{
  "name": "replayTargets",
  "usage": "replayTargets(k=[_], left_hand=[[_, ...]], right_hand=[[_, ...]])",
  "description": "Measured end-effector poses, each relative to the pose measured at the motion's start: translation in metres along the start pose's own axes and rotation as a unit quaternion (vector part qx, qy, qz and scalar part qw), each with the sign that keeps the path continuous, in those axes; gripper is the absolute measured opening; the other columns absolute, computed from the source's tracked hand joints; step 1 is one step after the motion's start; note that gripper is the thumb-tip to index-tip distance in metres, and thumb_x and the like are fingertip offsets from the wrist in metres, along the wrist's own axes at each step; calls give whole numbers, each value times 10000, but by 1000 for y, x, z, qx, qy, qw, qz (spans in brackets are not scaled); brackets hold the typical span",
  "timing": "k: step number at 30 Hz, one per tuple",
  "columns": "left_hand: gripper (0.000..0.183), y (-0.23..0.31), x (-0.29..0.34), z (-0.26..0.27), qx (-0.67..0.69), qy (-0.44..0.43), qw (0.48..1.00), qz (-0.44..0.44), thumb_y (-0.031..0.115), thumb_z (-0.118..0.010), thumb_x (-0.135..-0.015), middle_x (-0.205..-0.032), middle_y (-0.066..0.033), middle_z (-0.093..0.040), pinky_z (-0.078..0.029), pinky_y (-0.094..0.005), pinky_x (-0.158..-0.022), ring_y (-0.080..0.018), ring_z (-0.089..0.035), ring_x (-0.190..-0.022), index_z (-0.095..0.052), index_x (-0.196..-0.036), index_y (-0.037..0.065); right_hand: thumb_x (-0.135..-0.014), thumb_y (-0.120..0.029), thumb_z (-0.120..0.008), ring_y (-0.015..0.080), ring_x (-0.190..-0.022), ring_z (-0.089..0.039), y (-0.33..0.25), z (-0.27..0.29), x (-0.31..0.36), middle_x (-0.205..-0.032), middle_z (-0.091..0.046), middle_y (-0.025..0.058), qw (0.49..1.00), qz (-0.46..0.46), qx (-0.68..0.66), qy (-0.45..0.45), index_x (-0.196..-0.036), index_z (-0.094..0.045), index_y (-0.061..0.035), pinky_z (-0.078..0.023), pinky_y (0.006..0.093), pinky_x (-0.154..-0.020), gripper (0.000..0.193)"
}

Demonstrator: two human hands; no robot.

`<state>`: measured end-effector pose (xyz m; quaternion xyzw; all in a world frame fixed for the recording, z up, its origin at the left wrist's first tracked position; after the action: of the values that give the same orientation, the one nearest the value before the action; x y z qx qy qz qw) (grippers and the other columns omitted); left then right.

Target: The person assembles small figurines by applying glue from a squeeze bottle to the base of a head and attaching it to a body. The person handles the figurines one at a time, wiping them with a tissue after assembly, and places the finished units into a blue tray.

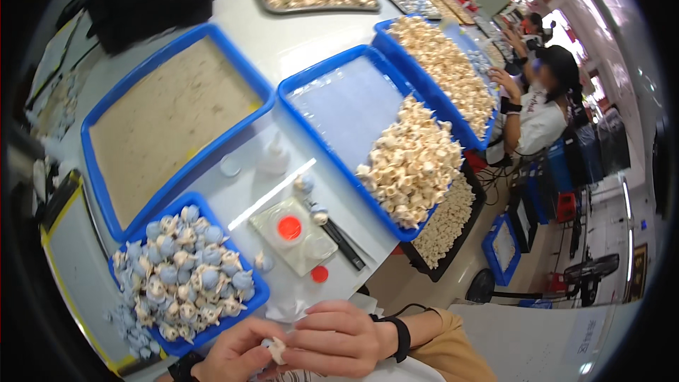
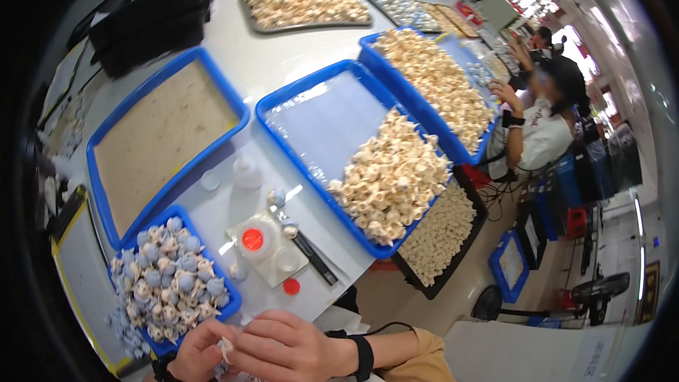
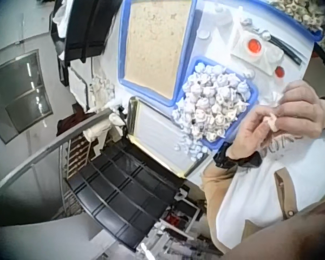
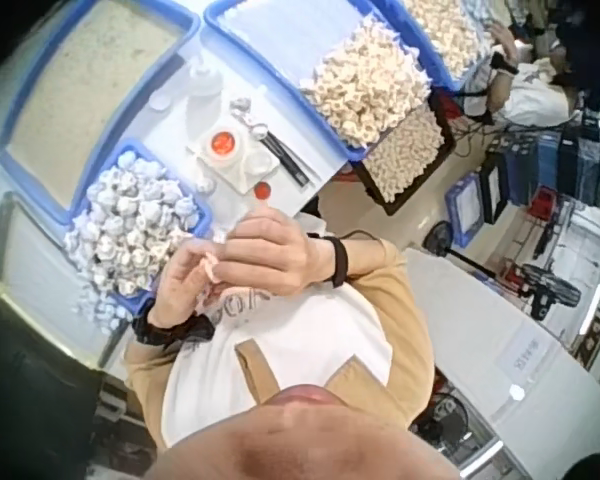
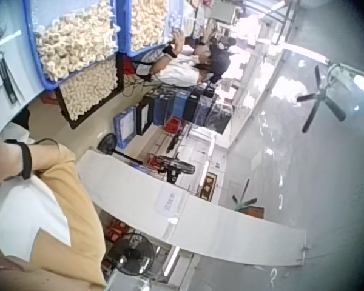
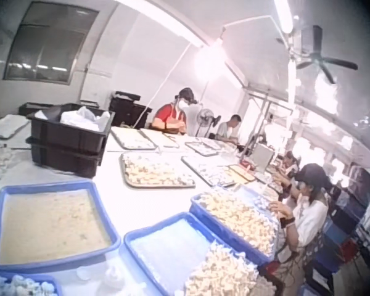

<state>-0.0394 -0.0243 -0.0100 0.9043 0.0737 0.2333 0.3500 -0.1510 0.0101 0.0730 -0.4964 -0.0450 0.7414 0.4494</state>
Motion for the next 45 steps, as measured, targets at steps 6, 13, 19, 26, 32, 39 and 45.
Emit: replayTargets(k=[6, 13, 19, 26, 32, 39, 45], left_hand=[[354, 6, 3, 0, -16, -12, 1000, -12, 265, -374, -949, -856, -99, -543, -391, -210, -529, -96, -496, -639, -453, -1137, -25], [557, 0, 4, 0, 111, -44, 993, -8, 420, -356, -931, -787, -118, -525, -400, -246, -509, -134, -493, -588, -444, -1182, -69], [521, 5, 2, -6, 32, -55, 997, 41, 341, -370, -941, -834, -115, -535, -397, -227, -549, -116, -487, -622, -312, -1299, -34], [453, 3, 0, -5, 58, -81, 994, 54, 305, -416, -935, -901, -137, -545, -418, -236, -581, -116, -504, -671, -359, -1218, -43], [466, -8, -3, -4, 250, -15, 966, 59, 341, -407, -929, -958, -182, -513, -449, -265, -627, -178, -536, -778, -369, -1169, -56], [472, -3, -7, 5, 244, -3, 969, 48, 344, -426, -921, -952, -179, -521, -445, -245, -537, -180, -548, -695, -393, -1163, -60], [457, -3, -2, 9, 119, 13, 992, 47, 262, -509, -896, -974, -155, -553, -424, -213, -513, -121, -537, -668, -392, -1208, -51]], right_hand=[[-651, -82, -725, 232, -792, -584, 16, 9, 13, -898, -603, 101, 992, -69, -42, -95, -934, -590, -4, -473, 332, -633, 324], [-632, -9, -724, 247, -701, -535, 84, 39, 23, -827, -587, 98, 950, -244, 187, -51, -954, -619, -9, -427, 313, -593, 339], [-652, -41, -707, 232, -741, -523, 86, 20, 22, -842, -577, 67, 949, -201, 214, -116, -964, -626, -31, -402, 327, -637, 323], [-647, -67, -709, 225, -766, -521, 90, 14, 25, -842, -585, 47, 941, -200, 244, -122, -947, -634, -48, -389, 331, -673, 310], [-650, -70, -708, 224, -768, -519, 89, 12, 22, -844, -588, 39, 946, -184, 227, -141, -939, -639, -57, -387, 329, -695, 297], [-625, -70, -732, 223, -770, -520, 88, 19, 30, -833, -601, 40, 944, -196, 242, -108, -926, -638, -50, -386, 328, -700, 316], [-601, -51, -747, 225, -758, -530, 85, 22, 40, -841, -615, 49, 951, -197, 229, -64, -919, -635, -36, -397, 324, -690, 337]])
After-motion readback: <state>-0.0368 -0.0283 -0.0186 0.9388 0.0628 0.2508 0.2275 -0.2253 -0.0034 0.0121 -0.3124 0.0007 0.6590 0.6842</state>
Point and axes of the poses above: each hand's wrist, its own x-axis away from the middle knuckle, its own z-axis out of the back of the hand, y = z × x, the point moved 7 cm from there along -x, towards the middle knuckle
